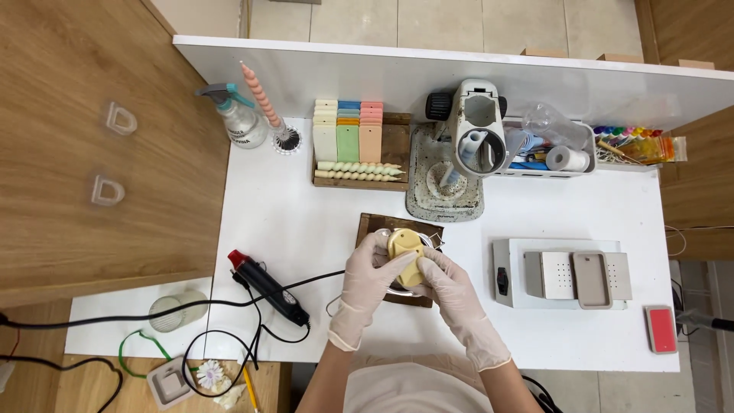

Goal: Organizing and sorting various colored wax melts and slabs on a production workbench.

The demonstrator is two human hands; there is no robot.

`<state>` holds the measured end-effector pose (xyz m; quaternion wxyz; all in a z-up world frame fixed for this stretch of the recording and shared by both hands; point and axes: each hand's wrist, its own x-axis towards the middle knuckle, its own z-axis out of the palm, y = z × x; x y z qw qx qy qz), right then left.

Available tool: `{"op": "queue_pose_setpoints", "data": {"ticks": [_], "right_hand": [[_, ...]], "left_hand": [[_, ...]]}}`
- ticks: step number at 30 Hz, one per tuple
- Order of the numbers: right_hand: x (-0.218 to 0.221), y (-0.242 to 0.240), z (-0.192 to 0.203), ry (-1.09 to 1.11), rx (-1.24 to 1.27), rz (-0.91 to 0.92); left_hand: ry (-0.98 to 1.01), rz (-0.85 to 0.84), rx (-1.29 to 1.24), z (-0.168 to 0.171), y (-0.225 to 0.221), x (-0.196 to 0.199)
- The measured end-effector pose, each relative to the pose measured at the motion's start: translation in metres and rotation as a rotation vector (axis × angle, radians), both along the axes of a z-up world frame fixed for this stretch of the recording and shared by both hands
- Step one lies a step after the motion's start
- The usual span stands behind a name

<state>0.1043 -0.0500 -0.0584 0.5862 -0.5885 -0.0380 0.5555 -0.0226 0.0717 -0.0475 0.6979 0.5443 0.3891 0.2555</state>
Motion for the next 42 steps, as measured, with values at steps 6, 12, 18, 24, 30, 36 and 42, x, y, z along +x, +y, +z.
{"op": "queue_pose_setpoints", "data": {"ticks": [6, 12, 18, 24, 30, 36, 42], "right_hand": [[0.013, -0.034, -0.007, 0.056, 0.036, -0.075], [0.028, -0.071, -0.01, -0.027, -0.104, -0.238], [0.038, -0.094, -0.018, -0.049, -0.161, -0.285], [0.045, -0.093, -0.013, -0.065, -0.186, -0.303], [0.051, -0.083, -0.014, -0.063, -0.165, -0.293], [0.049, -0.077, -0.004, -0.067, -0.148, -0.3], [0.05, -0.076, -0.012, -0.039, -0.099, -0.278]], "left_hand": [[0.147, -0.24, 0.018, 0.0, 0.011, -0.007], [0.876, -0.142, 0.68, -0.027, 0.093, -0.006], [0.869, -0.313, 1.212, -0.131, 0.145, 0.048], [1.04, -0.445, 1.222, -0.181, 0.157, 0.065], [1.059, -0.444, 1.229, -0.2, 0.165, 0.049], [1.029, -0.429, 1.177, -0.19, 0.164, 0.049], [1.051, -0.372, 1.198, -0.155, 0.138, 0.043]]}}
